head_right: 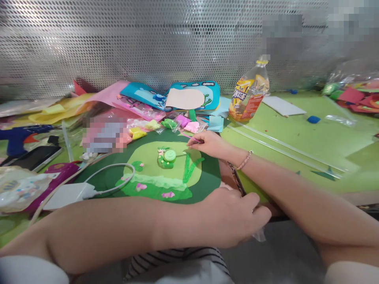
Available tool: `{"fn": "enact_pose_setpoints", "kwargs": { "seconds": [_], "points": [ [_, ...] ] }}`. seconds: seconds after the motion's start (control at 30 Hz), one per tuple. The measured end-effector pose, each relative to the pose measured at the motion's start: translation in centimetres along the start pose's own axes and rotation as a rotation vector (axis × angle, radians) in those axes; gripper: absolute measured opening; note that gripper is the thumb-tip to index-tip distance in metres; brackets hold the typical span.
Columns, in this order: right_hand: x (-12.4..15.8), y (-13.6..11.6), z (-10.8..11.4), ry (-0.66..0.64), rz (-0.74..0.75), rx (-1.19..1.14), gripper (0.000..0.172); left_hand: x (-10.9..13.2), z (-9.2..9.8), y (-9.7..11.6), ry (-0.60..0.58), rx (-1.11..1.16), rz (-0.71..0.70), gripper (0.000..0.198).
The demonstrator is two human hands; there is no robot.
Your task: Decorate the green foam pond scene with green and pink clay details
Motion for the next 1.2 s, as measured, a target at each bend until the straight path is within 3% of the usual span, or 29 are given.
{"fn": "enact_pose_setpoints", "kwargs": {
  "seconds": [0.23,0.57,0.83,1.2],
  "points": [
    [0.03,0.03,0.32,0.041,-0.013,0.014,0.022,-0.13,-0.18,-0.04,-0.034,0.025,-0.007,0.016],
    [0.48,-0.1,-0.04,0.001,-0.059,0.032,0.043,-0.26,-0.63,-0.38,-0.058,0.046,-0.005,0.017],
    [0.07,-0.57,0.54,0.062,-0.006,0.078,0.012,-0.29,-0.43,-0.21,-0.044,0.062,-0.012,0.017],
    [0.16,-0.33,0.03,-0.002,-0.026,-0.004,0.015,-0.4,-0.56,-0.24,-0.092,0.055,-0.004,0.019]
  ]
}}
Point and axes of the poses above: each hand's wrist, its own x-axis away from the middle knuckle, its own z-axis out of the back of the hand, y = z × x, the point moved 9 cm from there along -x, towards the middle knuckle, and after that the axes turned 7 degrees about z, right-handed, at the moved point
